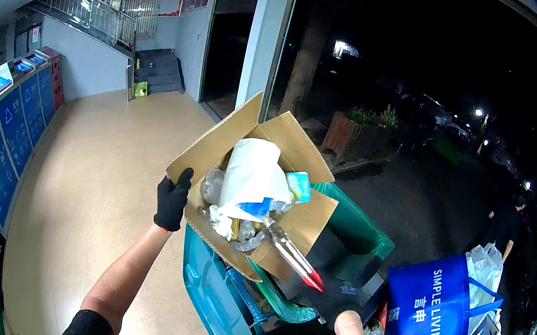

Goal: The person sorts waste into multiple recycling bins using tongs. They open plastic bags, separate food scraps and recyclables, and place items into green, blue, and red bins. A second person arrives and hands over a cardboard box and a blue bag, which the person also empties into the bins.

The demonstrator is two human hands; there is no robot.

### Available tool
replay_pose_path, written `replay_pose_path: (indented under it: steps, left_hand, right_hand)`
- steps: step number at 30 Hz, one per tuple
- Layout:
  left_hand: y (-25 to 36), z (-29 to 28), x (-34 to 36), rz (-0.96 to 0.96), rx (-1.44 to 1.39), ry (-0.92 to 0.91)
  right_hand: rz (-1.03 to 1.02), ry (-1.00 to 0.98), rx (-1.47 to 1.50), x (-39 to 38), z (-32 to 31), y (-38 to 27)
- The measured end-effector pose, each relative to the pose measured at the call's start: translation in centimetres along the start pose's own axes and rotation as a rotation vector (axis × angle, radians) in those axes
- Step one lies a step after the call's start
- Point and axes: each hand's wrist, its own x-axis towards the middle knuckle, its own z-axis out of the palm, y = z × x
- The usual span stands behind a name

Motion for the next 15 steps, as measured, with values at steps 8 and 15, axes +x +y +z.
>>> replay_pose_path:
  steps: [8,15]
  left_hand:
    - [0.1,0.2,-0.4,0.068,0.060,-0.024]
    - [1.2,1.6,-0.3,0.045,0.169,-0.094]
  right_hand:
    - [0.013,0.115,-0.001,-1.9,-2.9,3.1]
    - [0.034,0.022,-0.026,-7.0,-5.2,3.6]
